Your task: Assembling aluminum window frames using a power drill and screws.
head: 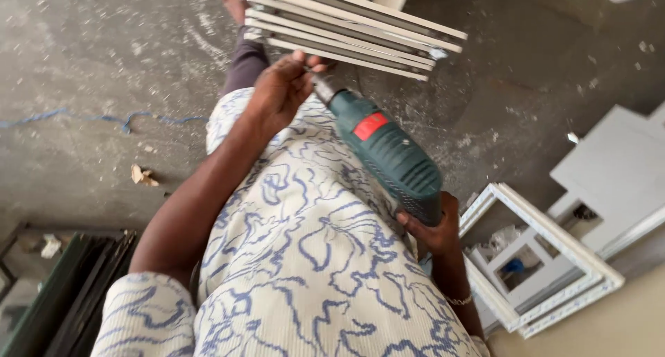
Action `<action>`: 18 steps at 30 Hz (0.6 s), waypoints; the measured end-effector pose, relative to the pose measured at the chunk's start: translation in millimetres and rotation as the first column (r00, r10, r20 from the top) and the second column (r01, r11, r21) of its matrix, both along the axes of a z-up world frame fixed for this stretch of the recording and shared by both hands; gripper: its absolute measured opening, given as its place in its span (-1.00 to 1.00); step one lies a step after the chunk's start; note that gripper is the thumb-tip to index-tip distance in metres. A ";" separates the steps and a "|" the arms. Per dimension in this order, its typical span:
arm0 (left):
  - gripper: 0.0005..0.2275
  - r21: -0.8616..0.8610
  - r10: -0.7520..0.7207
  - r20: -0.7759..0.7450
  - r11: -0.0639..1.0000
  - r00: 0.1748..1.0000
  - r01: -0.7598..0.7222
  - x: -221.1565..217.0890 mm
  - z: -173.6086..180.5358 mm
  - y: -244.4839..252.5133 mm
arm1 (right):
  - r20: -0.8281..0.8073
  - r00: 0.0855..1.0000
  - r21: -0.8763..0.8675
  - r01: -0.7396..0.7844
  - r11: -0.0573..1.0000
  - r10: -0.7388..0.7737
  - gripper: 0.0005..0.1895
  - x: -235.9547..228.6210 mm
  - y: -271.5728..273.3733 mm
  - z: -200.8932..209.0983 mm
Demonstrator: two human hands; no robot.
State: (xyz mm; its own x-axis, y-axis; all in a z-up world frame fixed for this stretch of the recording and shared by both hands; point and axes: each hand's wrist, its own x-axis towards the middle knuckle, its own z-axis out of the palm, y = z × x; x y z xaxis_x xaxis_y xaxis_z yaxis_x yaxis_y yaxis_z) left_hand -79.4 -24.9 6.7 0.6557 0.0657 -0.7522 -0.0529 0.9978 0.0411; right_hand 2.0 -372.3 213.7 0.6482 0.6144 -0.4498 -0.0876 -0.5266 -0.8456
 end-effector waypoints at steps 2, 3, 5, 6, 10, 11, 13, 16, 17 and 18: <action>-0.91 -0.001 0.021 0.000 1.000 1.000 -0.021 -3.0 -0.2 3.4 | -0.072 0.997 -0.017 -0.035 0.999 0.034 -0.64 8.5 15.0 4.5; -0.91 -0.024 0.019 0.023 1.000 1.000 -0.019 -1.3 -1.1 1.3 | -0.120 0.992 -0.055 -0.049 0.997 0.042 -0.74 12.9 20.2 9.9; -0.91 -0.037 0.036 0.014 0.999 0.999 -0.036 -2.4 -0.8 2.4 | -0.155 0.988 -0.049 -0.025 0.998 0.017 -0.72 14.5 25.9 11.4; -0.91 -0.054 0.038 0.013 0.998 0.999 -0.037 -1.7 -1.0 2.4 | -0.182 0.983 -0.047 0.016 0.999 -0.024 -0.69 15.6 28.6 12.9; -0.89 -0.073 0.057 -0.032 0.996 0.998 -0.060 -2.5 10.1 12.2 | -0.158 0.987 -0.105 -0.003 0.994 -0.013 -0.70 22.7 36.8 15.3; -0.89 -0.071 0.048 -0.034 0.996 0.998 -0.050 -3.6 13.9 14.9 | -0.162 0.987 -0.082 -0.009 0.997 -0.004 -0.70 24.3 41.2 17.8; -0.89 -0.074 0.047 -0.038 0.996 0.998 -0.050 -6.4 15.2 17.4 | -0.169 0.986 -0.065 -0.024 0.998 0.013 -0.70 26.7 50.4 22.3; -0.91 -0.033 0.020 -0.012 0.999 1.000 -0.021 -7.6 10.9 20.9 | -0.210 0.978 -0.053 -0.023 0.998 0.011 -0.70 30.8 64.0 25.3; -0.91 -0.008 -0.005 -0.024 1.000 1.000 0.004 -6.6 11.1 22.2 | -0.180 0.983 -0.069 -0.045 0.997 0.032 -0.71 31.5 66.2 24.9; -0.91 0.016 -0.029 -0.036 0.999 0.999 0.030 -5.4 11.2 23.7 | -0.151 0.987 -0.086 -0.067 0.994 0.053 -0.71 32.4 68.6 24.4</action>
State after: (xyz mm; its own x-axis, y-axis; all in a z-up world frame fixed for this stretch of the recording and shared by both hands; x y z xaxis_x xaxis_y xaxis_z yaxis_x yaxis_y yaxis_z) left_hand -84.8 -1.2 17.9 0.6299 0.0593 -0.7744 -0.0217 0.9980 0.0587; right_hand 34.3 -303.7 238.0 0.5333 0.6027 -0.5936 -0.1743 -0.6083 -0.7743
